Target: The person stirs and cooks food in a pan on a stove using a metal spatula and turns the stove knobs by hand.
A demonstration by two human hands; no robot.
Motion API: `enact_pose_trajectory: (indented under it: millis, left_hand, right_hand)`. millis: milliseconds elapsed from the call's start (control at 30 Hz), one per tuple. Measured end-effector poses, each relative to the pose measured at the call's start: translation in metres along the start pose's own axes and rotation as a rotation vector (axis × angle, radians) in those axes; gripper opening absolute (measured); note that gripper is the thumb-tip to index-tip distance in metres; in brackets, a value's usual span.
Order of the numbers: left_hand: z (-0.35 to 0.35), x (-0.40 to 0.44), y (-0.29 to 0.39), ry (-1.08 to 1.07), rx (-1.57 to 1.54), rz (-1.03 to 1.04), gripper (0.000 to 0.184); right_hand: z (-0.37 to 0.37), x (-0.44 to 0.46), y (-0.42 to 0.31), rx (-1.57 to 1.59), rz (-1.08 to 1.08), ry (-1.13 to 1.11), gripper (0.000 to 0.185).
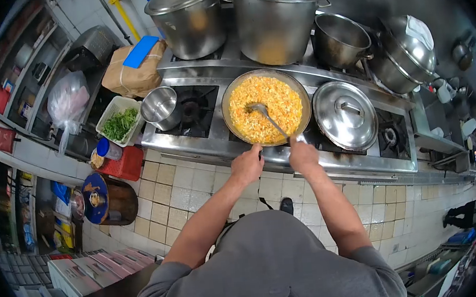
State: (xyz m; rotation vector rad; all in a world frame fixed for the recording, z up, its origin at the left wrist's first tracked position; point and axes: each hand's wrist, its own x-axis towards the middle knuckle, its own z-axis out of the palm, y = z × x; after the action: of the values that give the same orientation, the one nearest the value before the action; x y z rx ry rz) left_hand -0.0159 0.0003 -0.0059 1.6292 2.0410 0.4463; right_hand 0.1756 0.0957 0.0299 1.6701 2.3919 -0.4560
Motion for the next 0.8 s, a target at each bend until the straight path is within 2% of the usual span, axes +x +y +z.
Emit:
enact_pose_trajectory:
  millis: [67,200,267,300,367,400,567,600,633,667,700,767,800]
  left_hand:
    - [-0.005,-0.002,0.003,-0.015,0.016,0.006,0.033]
    - [-0.007,-0.002,0.009,-0.002,0.002,-0.004,0.031]
    - [-0.003,-0.003,0.008,0.003,-0.004,-0.007,0.031]
    - [-0.004,-0.002,0.009,0.01,-0.001,-0.003,0.032]
    - [-0.006,-0.001,0.009,0.004,-0.005,-0.006,0.032]
    - [-0.007,-0.002,0.009,-0.008,-0.007,-0.006,0.033]
    - [-0.005,0.0,0.006,-0.006,-0.011,0.011,0.035]
    - [-0.005,-0.001,0.006,-0.014,-0.006,0.004,0.035]
    - [-0.005,-0.001,0.007,-0.016,-0.005,0.004,0.035]
    - [-0.007,-0.001,0.008,-0.023,0.004,-0.001,0.036]
    - [-0.008,0.0,0.008,-0.03,0.013,-0.008,0.036]
    - [-0.009,-0.001,0.009,-0.048,0.015,-0.008,0.036]
    - [-0.011,0.002,0.01,-0.061,0.017,-0.005,0.037]
  right_hand:
    - [0.006,-0.017,0.002,0.066,-0.015,-0.045,0.044]
    - [-0.039,-0.061,0.059,0.161,-0.02,-0.009,0.047]
    - [-0.041,-0.067,0.09,0.449,-0.065,0.208,0.047]
    - [-0.04,-0.063,0.097,0.444,-0.069,0.207,0.047]
    - [-0.034,-0.052,0.105,0.504,-0.068,0.374,0.043]
    - [-0.042,-0.049,0.098,0.505,0.029,0.339,0.042]
    - [-0.004,0.026,0.112,0.61,-0.016,0.445,0.031]
    - [0.021,0.057,0.124,0.649,0.012,0.358,0.028]
    - [0.012,0.06,0.115,0.688,0.041,0.27,0.026]
    - [0.008,0.057,0.104,0.864,0.17,0.086,0.026]
    - [0.011,0.057,0.092,0.864,0.17,0.085,0.026]
    - [0.017,0.057,0.077,1.44,0.255,-0.327,0.025]
    - [0.014,0.048,0.07,1.494,0.257,-0.329,0.023]
